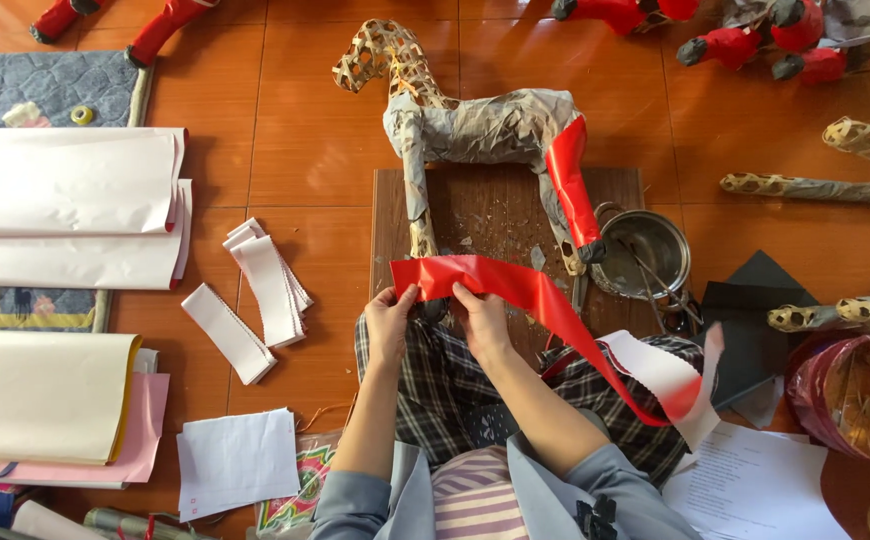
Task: Decorating paper-based animal crafts by gluing on colored paper strips.
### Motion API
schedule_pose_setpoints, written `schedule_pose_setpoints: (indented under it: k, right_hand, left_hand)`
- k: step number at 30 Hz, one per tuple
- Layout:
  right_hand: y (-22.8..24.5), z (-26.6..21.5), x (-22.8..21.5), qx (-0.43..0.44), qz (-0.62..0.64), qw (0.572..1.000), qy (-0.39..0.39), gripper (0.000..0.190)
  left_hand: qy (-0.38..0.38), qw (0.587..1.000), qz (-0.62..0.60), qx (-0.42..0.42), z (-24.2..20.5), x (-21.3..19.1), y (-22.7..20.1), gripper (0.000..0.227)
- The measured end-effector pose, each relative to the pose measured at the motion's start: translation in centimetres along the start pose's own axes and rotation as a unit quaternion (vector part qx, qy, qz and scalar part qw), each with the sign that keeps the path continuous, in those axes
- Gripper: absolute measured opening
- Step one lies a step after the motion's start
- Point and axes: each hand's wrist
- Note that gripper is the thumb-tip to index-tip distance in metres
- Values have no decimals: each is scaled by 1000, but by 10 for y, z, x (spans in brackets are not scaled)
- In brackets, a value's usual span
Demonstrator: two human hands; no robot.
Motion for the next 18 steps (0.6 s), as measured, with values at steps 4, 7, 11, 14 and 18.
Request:
schedule_pose_setpoints:
  k: [4, 7, 11, 14, 18]
  right_hand:
    - [-48, 24, -27, -86, -85, 993, 10, 19]
    - [-42, 20, -18, -125, -123, 984, 21, 15]
    - [-32, 11, -8, -118, -97, 988, 27, 16]
    - [-31, 12, -8, -117, -110, 987, 21, 15]
    - [-30, 11, -7, -131, -128, 982, 41, 15]
  left_hand:
    - [-7, 998, -45, -35, 5, -7, 6, 21]
    - [-24, 998, -39, -41, 7, -12, 11, 21]
    - [-52, 998, -31, -18, -1, -2, 5, 17]
    - [-126, 950, 185, 216, -38, 22, -29, 43]
    - [-183, 731, 529, 390, -21, 13, -12, 47]
Point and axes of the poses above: each hand's wrist, its own z-axis towards the middle knuckle, its own x-axis out of the palm, y = z × x, and after that the axes turned 10 degrees about -x, right-handed
